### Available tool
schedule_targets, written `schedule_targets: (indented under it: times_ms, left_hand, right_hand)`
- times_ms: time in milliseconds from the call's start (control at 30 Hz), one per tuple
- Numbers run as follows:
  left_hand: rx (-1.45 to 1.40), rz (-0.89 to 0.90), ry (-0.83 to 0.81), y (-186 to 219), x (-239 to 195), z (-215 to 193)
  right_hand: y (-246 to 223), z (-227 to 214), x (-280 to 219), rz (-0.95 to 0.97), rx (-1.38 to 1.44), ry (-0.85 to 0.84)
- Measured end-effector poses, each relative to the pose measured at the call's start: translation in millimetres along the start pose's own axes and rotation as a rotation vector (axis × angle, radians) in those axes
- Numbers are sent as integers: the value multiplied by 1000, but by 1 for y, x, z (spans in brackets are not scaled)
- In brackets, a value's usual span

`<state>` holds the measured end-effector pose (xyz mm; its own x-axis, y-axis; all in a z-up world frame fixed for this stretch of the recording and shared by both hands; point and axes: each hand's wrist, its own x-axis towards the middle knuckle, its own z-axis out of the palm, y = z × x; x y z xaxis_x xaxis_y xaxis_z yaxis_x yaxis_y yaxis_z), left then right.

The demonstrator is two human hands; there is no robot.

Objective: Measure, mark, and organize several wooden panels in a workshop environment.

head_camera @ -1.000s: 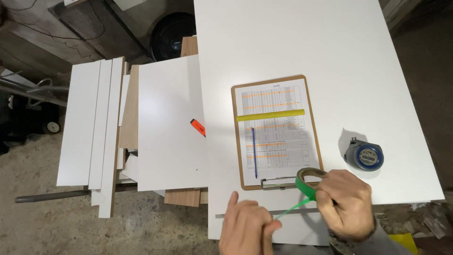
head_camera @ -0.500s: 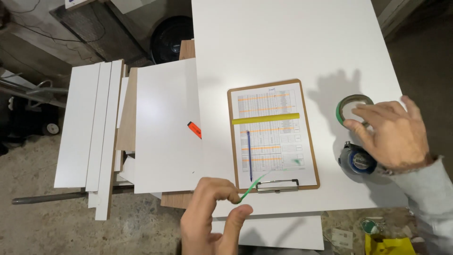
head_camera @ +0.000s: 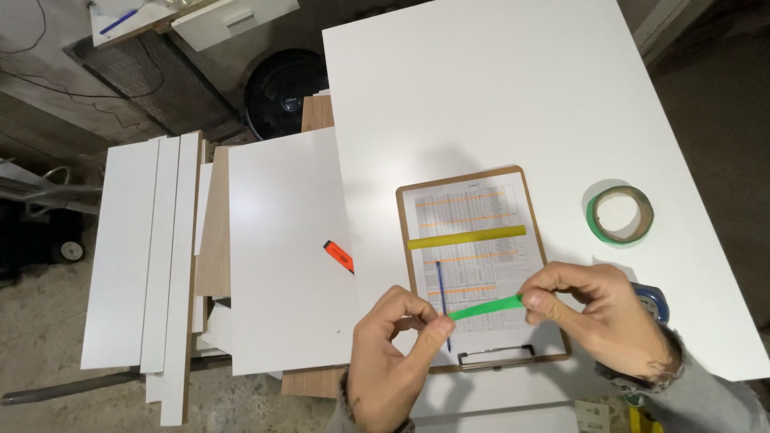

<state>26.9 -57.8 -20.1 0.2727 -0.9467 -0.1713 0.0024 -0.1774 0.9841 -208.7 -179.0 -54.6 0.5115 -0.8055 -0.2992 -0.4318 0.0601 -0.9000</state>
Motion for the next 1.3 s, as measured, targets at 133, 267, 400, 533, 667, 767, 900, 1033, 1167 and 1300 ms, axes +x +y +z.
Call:
schedule_targets:
  times_ms: [133,267,400,533,667,767,900,1033,1167,1300]
  left_hand:
    - [-102,-61,-14,-21,48,-5]
    - [-10,1,55,-39,121,-1]
    - [180,48,134,-44,224,8]
    - [245,82,207,-45,340,13]
    - [331,33,278,-55,436,17]
    - [356,10,294,-67,490,22]
    - [403,-73,314,-59,516,22]
    - [493,-163,312,-48,526,19]
    - [558,-204,287,-49,536,17]
    - [580,-184,291,-49,537,15]
  right_hand:
    - [-8,-6,30,-24,-81,50]
    - [-32,-20,88,-8,-276,116]
    - [-45,-47,175,107,-495,200]
    - [-40,-81,287,-33,-433,169]
    - [-36,-95,383,13,-508,228]
    - [-30,-107,438,21,-530,231]
    - [-20,-109,477,41,-510,236]
    - [-14,-104,496,43,-515,245]
    - [-18,-98,497,86,-550,269]
    - [-20,-99,498,75,-576,274]
